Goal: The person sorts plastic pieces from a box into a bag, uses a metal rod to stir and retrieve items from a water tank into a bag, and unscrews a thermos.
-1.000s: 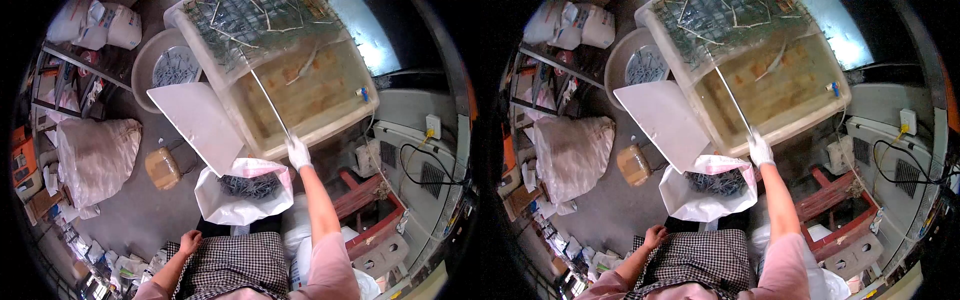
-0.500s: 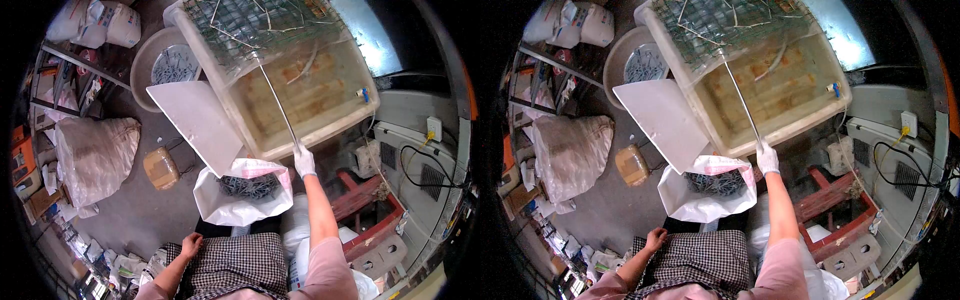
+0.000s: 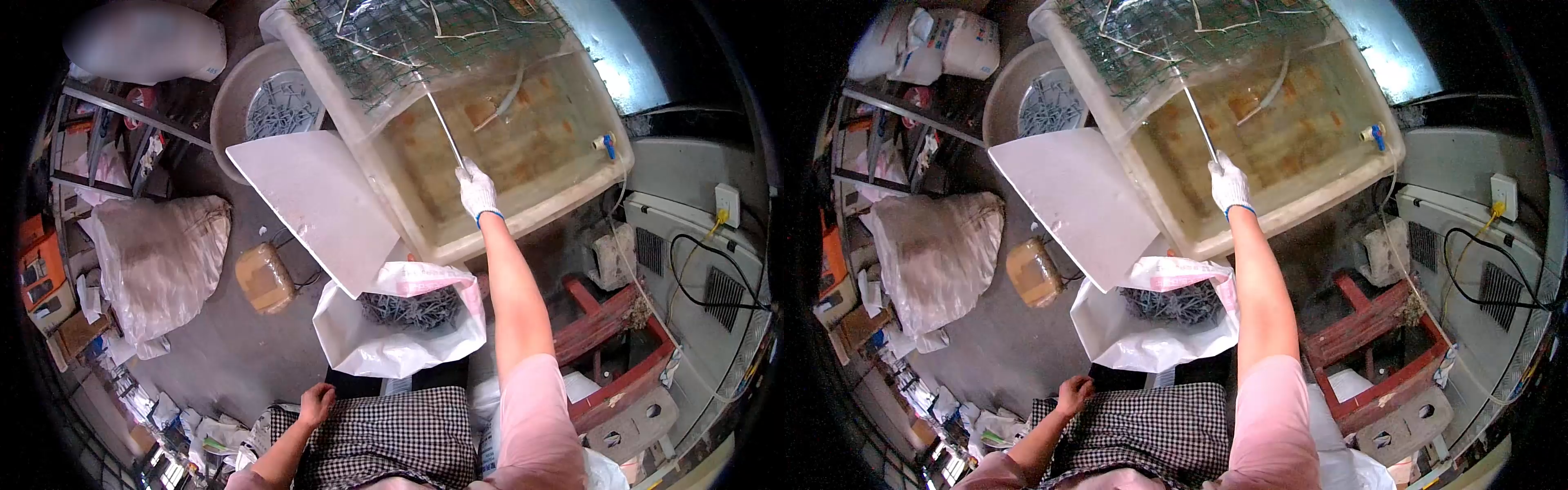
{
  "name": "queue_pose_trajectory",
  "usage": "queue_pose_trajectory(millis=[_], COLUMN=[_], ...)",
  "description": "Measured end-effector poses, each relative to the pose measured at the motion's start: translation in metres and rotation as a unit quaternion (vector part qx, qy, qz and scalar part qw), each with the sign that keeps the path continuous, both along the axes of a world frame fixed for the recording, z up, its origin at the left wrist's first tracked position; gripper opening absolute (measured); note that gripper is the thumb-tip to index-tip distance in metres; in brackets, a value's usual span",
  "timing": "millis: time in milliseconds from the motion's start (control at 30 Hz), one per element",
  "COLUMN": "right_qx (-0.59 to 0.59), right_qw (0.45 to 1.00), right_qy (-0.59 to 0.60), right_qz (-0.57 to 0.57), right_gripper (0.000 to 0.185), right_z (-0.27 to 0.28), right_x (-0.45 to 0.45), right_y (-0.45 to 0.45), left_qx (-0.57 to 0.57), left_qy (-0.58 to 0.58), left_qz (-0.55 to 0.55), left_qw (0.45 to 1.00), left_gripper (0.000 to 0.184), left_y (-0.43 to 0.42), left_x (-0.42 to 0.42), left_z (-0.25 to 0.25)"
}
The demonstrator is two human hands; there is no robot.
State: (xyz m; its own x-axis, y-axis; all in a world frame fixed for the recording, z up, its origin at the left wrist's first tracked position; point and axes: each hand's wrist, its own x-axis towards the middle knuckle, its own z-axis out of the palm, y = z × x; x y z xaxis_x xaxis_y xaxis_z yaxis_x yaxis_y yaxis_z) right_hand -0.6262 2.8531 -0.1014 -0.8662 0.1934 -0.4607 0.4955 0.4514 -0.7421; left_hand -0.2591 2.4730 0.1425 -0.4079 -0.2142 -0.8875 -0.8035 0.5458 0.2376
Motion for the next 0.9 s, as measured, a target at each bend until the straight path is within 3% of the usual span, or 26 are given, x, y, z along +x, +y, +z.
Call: queue_pose_trajectory(millis=[67,200,300,367,500,733,900], right_qx=[-0.011,0.107,0.123,0.139,0.101,0.042,0.004], right_qw=[0.999,0.990,0.985,0.974,0.986,0.992,0.998], right_qy=[0.038,-0.071,-0.074,-0.143,-0.065,-0.082,-0.011], right_qz=[-0.008,0.061,0.090,0.105,0.114,0.088,0.063], right_gripper=[0.042,0.041,0.043,0.042,0.043,0.043,0.044], right_z=[0.000,0.058,0.075,0.100,0.072,0.038,0.021], right_x=[0.012,0.073,0.126,0.138,0.135,0.068,0.023], right_y=[0.007,0.035,0.063,0.072,0.071,0.016,-0.013], left_qx=[0.001,0.004,0.009,0.013,0.009,-0.010,-0.020], left_qy=[-0.009,-0.020,-0.034,-0.032,-0.046,-0.042,-0.020], left_qz=[-0.006,-0.026,-0.037,-0.016,0.000,-0.006,-0.019], left_qw=[1.000,0.999,0.999,0.999,0.999,0.999,0.999], left_gripper=[0.020,0.021,0.020,0.019,0.017,0.017,0.017], left_y=[0.002,-0.002,0.000,-0.003,-0.010,-0.014,-0.014], left_x=[-0.009,-0.006,-0.011,-0.003,0.009,0.021,0.014], left_z=[0.003,0.004,0.015,0.014,0.008,0.008,0.007])
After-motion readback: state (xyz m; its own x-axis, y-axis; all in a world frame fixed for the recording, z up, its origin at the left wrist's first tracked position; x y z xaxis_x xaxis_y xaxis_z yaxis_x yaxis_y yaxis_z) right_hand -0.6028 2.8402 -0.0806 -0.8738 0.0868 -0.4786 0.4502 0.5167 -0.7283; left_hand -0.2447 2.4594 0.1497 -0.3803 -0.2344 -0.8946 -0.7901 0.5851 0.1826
